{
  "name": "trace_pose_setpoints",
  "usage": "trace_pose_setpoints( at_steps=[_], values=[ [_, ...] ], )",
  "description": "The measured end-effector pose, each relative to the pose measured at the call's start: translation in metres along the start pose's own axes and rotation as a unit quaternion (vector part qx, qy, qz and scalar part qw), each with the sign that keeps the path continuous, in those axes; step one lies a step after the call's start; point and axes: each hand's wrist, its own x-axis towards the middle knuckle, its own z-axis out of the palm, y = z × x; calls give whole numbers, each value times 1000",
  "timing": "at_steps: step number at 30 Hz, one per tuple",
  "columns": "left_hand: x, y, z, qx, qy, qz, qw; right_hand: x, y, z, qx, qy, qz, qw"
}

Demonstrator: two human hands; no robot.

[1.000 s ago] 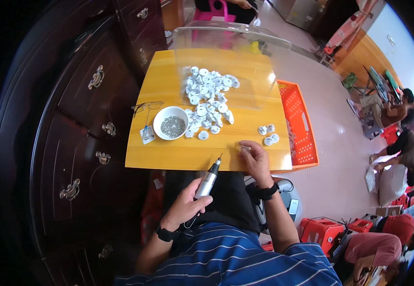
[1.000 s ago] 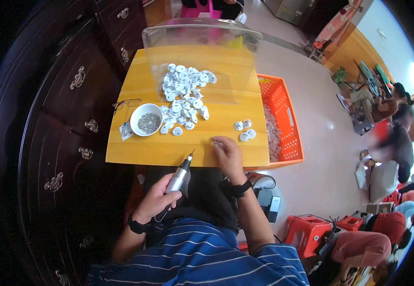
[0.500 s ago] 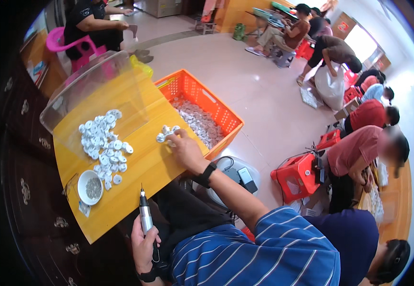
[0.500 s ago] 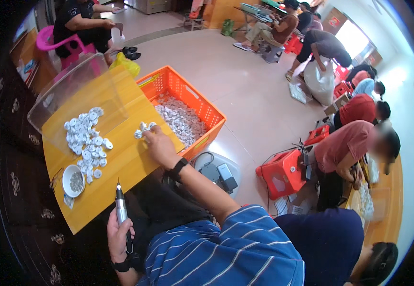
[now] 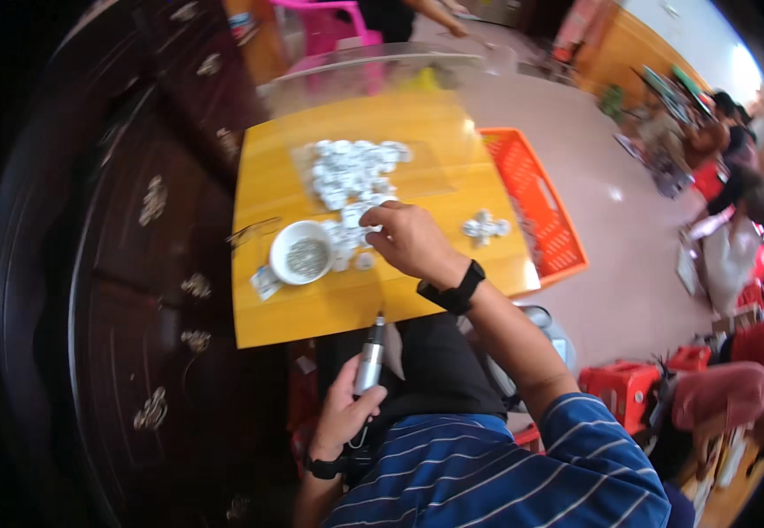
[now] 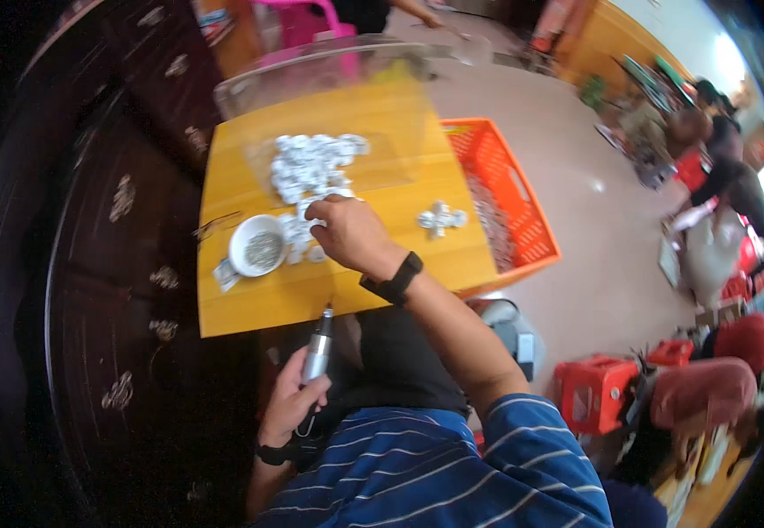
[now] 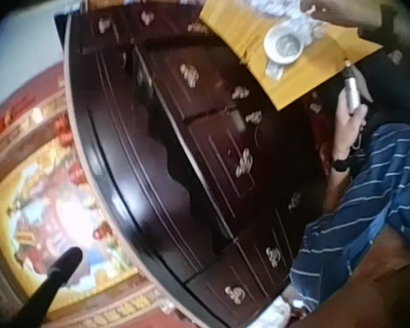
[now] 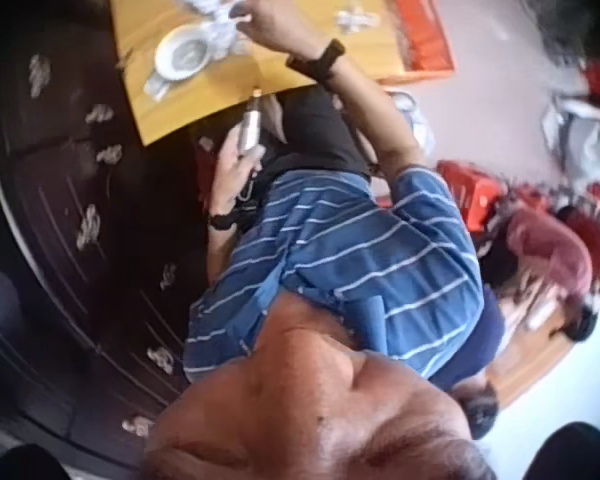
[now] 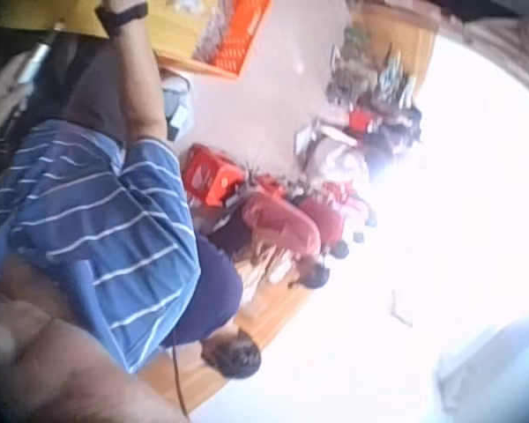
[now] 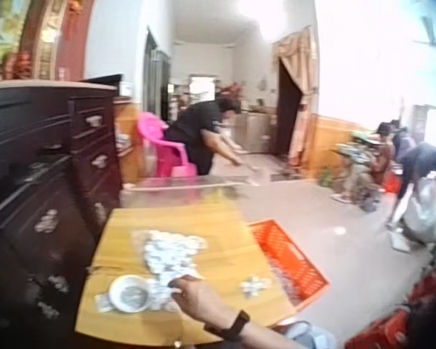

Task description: Assembling small white plastic parts using a handheld electric screwdriver tool in a factory setting.

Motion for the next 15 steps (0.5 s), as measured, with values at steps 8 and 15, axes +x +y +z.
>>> trace_pose_setpoints(
  at_steps=[8,15],
  values=[
    [-23,-9,-22,-1,27,30,999,55,-45,84,-2,-97,-132,986],
    [-26,-13,-26,13,33,34,999,61,-27,150,-239,-220,-96,941]
  ],
)
